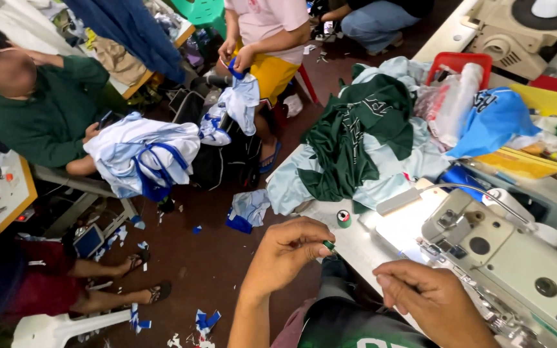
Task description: Threading an industrial overlock sewing machine by guiding thread through various tensioners and eyelets.
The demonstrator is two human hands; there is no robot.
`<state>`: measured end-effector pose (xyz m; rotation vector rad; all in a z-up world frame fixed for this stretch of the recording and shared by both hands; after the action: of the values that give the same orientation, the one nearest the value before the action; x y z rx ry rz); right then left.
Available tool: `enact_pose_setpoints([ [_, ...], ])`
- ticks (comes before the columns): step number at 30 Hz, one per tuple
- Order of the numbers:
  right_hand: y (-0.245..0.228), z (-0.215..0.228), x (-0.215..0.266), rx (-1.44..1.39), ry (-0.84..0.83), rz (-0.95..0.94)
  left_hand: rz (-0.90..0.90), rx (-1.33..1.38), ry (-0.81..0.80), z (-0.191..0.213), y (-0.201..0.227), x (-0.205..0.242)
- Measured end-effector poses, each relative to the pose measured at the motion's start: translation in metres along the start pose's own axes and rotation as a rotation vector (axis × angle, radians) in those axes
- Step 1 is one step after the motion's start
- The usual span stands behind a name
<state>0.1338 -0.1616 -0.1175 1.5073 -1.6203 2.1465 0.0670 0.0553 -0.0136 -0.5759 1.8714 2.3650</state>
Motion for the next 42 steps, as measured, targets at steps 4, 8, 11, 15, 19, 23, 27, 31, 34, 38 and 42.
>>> enact_pose_setpoints([
  [4,-0.018,0.011,0.007,0.007,0.097,0.268,0.097,0.104,0.127,0.02,-0.018,0.009],
  [8,-0.037,0.021,0.04,-0.16,0.283,0.399,0.134,0.069,0.232,0.041,-0.034,0.019],
  [11,-0.048,0.022,0.066,-0.216,0.364,0.608,0.081,0.012,0.236,0.048,-0.025,0.015],
  [15,-0.034,0.043,0.067,0.06,0.446,0.582,0.089,0.064,0.281,0.058,-0.031,0.017],
  [19,0.008,0.062,0.013,0.602,0.393,0.094,0.014,0.187,0.342,0.065,-0.029,0.014],
  [23,0.038,0.03,-0.028,0.942,-0.055,0.11,-0.028,0.171,0.281,0.055,-0.02,0.008],
  [27,-0.031,-0.027,0.0,0.565,0.02,0.444,-0.043,0.211,0.113,0.013,0.001,-0.006],
  [31,-0.048,-0.059,-0.006,0.275,-0.01,0.345,-0.028,0.046,-0.047,-0.018,0.013,-0.017],
  [34,-0.047,-0.05,-0.006,0.193,0.046,0.425,-0.015,0.02,-0.049,-0.018,0.01,-0.017],
  [38,-0.06,-0.024,0.011,0.182,0.113,0.591,0.085,0.034,-0.01,-0.013,-0.008,-0.011],
  [42,-0.052,-0.015,0.001,0.105,0.119,0.557,0.111,0.138,-0.007,-0.025,-0.016,-0.009],
])
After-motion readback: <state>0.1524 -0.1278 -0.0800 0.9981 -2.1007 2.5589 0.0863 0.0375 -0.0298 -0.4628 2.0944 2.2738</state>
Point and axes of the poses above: each hand's wrist, its own x-axis away from the middle knuckle, its own z-axis out of the back of the hand, y = z × x, the point moved 9 cm from there along -x, towards the middle knuckle, and after that the axes turned 10 degrees about -z, right-handed, at the moved point
